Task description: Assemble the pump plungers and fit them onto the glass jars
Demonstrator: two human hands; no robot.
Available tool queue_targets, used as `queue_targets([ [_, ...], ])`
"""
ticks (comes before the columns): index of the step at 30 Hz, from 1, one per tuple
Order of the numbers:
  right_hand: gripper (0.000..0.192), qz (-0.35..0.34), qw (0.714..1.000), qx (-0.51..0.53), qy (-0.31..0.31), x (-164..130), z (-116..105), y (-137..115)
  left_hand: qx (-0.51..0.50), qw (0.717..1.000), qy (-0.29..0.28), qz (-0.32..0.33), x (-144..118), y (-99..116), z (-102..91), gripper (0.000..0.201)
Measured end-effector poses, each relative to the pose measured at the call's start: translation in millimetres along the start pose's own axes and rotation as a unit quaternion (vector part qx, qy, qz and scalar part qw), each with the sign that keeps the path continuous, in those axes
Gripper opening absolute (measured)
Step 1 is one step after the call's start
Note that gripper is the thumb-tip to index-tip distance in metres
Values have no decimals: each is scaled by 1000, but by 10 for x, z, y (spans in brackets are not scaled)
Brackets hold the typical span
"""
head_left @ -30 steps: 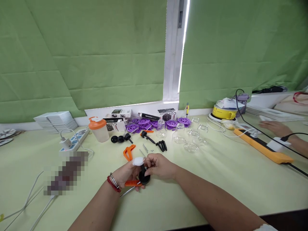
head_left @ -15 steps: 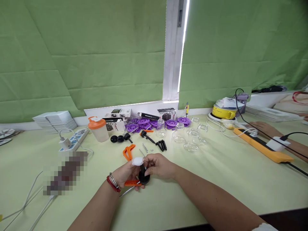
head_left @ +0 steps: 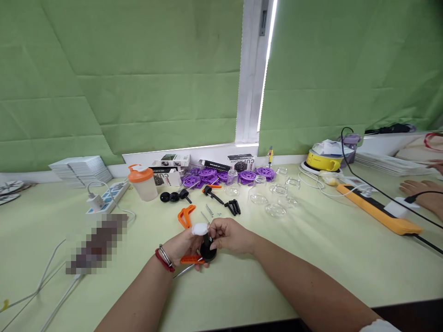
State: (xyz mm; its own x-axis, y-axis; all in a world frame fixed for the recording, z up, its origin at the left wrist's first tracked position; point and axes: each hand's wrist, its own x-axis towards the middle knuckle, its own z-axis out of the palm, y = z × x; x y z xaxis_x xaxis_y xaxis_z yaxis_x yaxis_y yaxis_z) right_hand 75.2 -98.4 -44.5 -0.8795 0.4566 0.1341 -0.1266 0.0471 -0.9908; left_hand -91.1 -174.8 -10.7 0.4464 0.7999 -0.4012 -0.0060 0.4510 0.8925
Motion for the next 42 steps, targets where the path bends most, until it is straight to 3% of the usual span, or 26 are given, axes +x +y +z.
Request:
queue_targets([
  [42,31,12,1000,8,27,-18,65,-82,-23,999,-34,-6,12,6,-46,51],
])
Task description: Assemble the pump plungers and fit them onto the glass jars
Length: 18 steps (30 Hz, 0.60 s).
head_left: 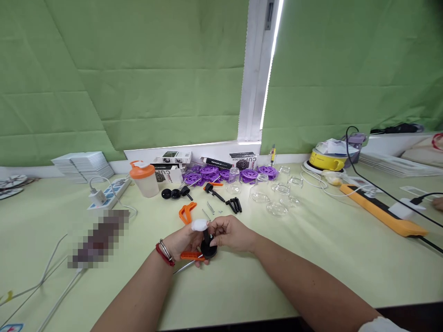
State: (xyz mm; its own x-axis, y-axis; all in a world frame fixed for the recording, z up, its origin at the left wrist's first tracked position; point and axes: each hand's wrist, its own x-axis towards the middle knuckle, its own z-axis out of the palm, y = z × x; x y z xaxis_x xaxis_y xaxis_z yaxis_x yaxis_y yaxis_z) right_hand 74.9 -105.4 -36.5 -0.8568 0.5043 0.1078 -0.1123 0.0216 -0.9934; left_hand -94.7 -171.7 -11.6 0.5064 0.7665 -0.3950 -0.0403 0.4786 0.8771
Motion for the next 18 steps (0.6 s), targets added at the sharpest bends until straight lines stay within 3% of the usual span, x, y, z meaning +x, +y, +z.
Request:
queue_targets([
  [18,26,8,1000,11,-8,-4,-85,-19,3,1000,-2,-6,30,-16,-37,62],
])
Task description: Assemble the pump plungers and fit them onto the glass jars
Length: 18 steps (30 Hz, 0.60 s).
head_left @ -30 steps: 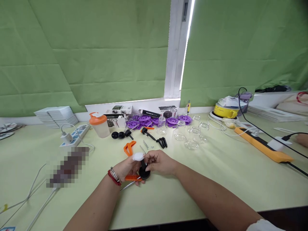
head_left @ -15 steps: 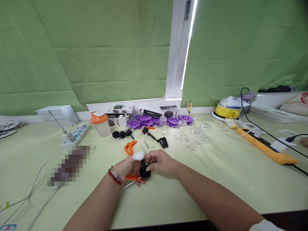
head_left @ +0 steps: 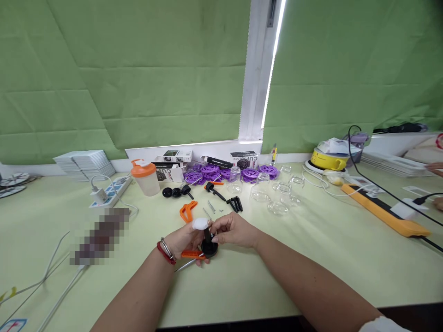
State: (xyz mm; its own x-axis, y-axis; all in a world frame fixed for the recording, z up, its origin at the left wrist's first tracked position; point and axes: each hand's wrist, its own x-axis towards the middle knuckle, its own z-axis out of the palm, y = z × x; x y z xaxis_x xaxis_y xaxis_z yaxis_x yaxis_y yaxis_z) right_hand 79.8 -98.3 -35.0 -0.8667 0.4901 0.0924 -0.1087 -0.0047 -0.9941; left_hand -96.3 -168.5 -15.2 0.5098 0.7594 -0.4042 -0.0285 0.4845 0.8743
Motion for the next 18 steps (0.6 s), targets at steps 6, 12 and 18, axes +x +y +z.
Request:
queue_targets([
  [6,31,31,999,-7,-1,-14,-21,-5,-8,1000,-9,7,-7,22,24,60],
  [12,27,16,999,-30,-6,-28,-11,-38,-7,1000,-11,22,-30,51,70,58],
  [18,27,11,999,-39,-6,-29,-10,-64,6,999,-12,29,-42,49,68,54],
])
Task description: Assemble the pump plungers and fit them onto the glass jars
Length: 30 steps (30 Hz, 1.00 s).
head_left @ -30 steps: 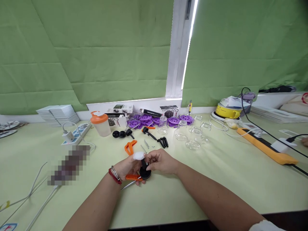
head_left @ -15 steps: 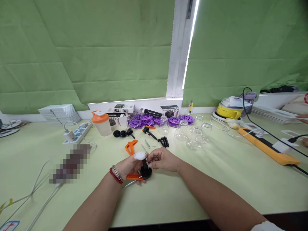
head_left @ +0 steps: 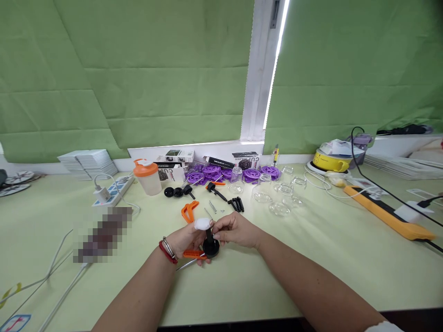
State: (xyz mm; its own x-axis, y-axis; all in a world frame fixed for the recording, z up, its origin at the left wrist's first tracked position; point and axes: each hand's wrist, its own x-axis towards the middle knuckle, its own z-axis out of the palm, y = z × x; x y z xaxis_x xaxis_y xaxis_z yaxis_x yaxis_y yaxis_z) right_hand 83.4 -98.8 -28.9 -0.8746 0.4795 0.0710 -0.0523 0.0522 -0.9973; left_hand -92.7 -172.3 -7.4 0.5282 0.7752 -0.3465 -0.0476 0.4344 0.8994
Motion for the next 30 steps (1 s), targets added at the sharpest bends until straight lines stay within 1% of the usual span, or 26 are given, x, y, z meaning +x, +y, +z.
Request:
queue_targets([
  [8,27,-1,1000,6,24,7,28,17,-2,1000,-12,-1,-21,13,18,60],
  [13,32,-4,999,17,28,14,77,-2,-21,1000,-17,-4,-31,-15,-26,63],
  [16,33,-37,997,19,72,6,113,-56,-42,999,-18,20,-60,1,-28,67],
  [17,32,-49,995,22,90,-3,127,-89,-50,998,-13,47,-77,14,-12,68],
  [19,33,-58,992,31,109,-27,153,-177,-56,990,3,130,-118,43,46,71],
  [22,38,-51,988,41,141,-68,166,-328,-48,961,28,270,-170,78,160,79],
  [25,39,-58,977,22,206,-85,128,-421,-52,930,56,360,-181,91,222,82],
  [27,39,-54,970,4,235,-79,94,-437,-41,909,100,403,-165,82,209,81],
  [28,41,-44,971,4,236,-74,86,-437,-19,895,134,424,-150,71,192,80],
  [30,46,-15,979,20,202,-63,102,-441,69,857,211,465,-113,33,157,80],
])
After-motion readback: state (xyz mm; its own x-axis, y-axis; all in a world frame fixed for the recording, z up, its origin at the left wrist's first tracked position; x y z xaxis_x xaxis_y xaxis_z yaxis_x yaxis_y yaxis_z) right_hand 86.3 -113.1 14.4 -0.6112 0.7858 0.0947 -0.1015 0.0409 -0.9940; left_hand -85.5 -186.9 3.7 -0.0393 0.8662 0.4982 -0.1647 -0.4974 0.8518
